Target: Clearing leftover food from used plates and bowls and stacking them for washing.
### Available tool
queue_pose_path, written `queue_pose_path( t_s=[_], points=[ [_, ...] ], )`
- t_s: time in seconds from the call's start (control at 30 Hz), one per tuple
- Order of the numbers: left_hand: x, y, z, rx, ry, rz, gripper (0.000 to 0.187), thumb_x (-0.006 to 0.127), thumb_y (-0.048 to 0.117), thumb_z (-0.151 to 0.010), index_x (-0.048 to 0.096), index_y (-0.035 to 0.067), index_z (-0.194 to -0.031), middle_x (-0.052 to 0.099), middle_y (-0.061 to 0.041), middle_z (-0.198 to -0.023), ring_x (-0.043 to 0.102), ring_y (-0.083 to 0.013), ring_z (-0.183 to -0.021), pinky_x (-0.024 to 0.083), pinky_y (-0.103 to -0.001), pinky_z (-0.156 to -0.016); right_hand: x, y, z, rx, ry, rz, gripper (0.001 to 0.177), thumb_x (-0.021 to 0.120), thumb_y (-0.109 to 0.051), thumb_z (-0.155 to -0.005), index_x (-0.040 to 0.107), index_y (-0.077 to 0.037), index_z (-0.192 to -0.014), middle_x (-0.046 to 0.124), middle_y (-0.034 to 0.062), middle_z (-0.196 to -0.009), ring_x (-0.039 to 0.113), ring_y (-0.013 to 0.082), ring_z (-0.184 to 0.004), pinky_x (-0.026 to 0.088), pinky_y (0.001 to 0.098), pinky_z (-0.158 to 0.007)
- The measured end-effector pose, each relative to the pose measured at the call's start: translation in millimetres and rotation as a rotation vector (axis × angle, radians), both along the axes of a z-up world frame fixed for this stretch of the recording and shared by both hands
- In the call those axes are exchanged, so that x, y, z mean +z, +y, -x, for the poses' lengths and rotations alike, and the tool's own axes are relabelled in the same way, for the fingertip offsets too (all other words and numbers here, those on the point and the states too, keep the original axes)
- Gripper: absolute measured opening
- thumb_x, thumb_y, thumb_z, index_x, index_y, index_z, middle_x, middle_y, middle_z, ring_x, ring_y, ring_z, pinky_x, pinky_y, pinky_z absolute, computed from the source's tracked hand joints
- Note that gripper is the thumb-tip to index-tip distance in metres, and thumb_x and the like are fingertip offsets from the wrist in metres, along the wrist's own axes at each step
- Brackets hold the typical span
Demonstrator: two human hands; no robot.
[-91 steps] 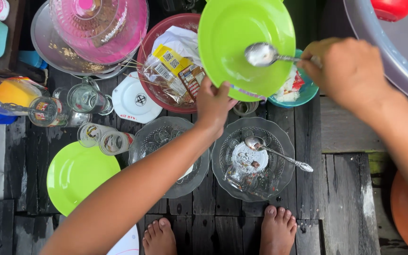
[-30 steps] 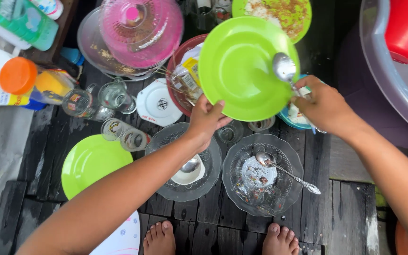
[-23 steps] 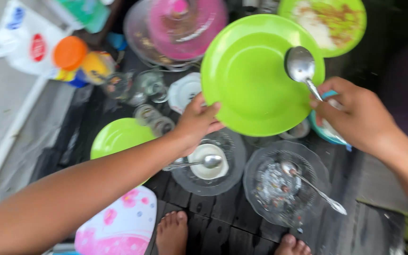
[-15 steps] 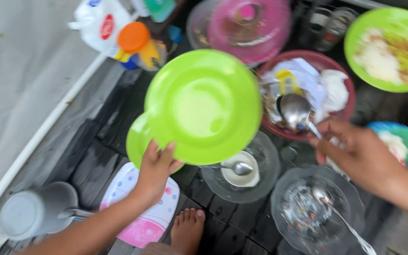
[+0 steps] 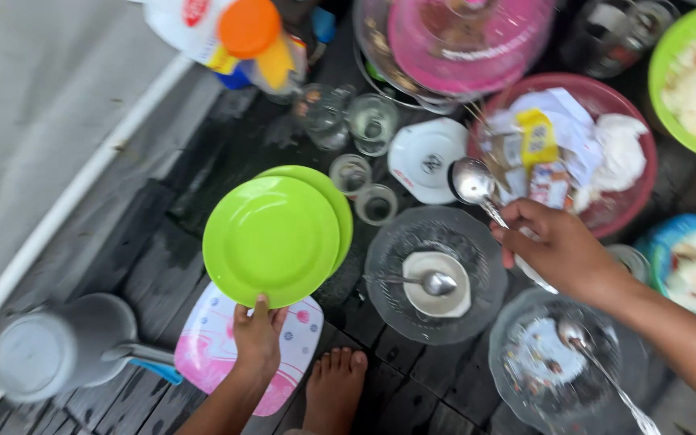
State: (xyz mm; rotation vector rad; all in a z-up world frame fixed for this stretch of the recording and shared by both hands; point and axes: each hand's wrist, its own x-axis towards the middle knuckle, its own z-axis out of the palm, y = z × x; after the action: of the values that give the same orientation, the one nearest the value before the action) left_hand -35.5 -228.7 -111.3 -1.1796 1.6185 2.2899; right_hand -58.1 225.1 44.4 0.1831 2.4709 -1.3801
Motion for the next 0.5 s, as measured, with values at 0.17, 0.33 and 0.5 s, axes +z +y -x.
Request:
queue_pose_path(
  t_s=[0.17, 0.33, 0.5],
  points=[
    [-34.4, -5.2, 1.6, -0.054, -0.006, -0.015, 0.025, 0.054, 0.015, -0.102, 0.048, 0.008, -0.125, 0.063, -0.011, -0.121, 0.067, -0.0221, -0.108, 0.056, -0.038, -0.099, -18.2, 22.8, -21.4, -0.051, -0.035, 0.047, 0.016, 0.062, -0.018, -0.095, 0.066, -0.004, -0.103, 0.067, 0.0028, -0.069, 0.062, 0.0076, -0.069, 0.050, 0.0288, -0.067],
    [-50.8, -18.2, 18.8, -0.157, -0.183, 0.057, 0.029, 0.055, 0.020, -0.104, 0.048, 0.004, -0.127, 0.063, -0.013, -0.119, 0.064, -0.0226, -0.106, 0.056, -0.039, -0.100, -20.5, 45.1, -54.5, -0.184, -0.135, -0.145, 0.016, 0.061, -0.021, -0.094, 0.064, -0.008, -0.103, 0.062, 0.0045, -0.066, 0.057, 0.0117, -0.062, 0.046, 0.0317, -0.057],
    [-28.3, -6.8, 33.3, -0.130, -0.193, 0.009, 0.033, 0.053, 0.019, -0.105, 0.039, 0.004, -0.132, 0.061, -0.016, -0.121, 0.065, -0.0231, -0.106, 0.055, -0.039, -0.102, -30.3, 67.8, -79.2, -0.228, -0.111, -0.079, 0.017, 0.063, -0.022, -0.094, 0.064, -0.006, -0.100, 0.063, 0.0025, -0.068, 0.058, 0.0094, -0.061, 0.047, 0.0299, -0.056]
  ],
)
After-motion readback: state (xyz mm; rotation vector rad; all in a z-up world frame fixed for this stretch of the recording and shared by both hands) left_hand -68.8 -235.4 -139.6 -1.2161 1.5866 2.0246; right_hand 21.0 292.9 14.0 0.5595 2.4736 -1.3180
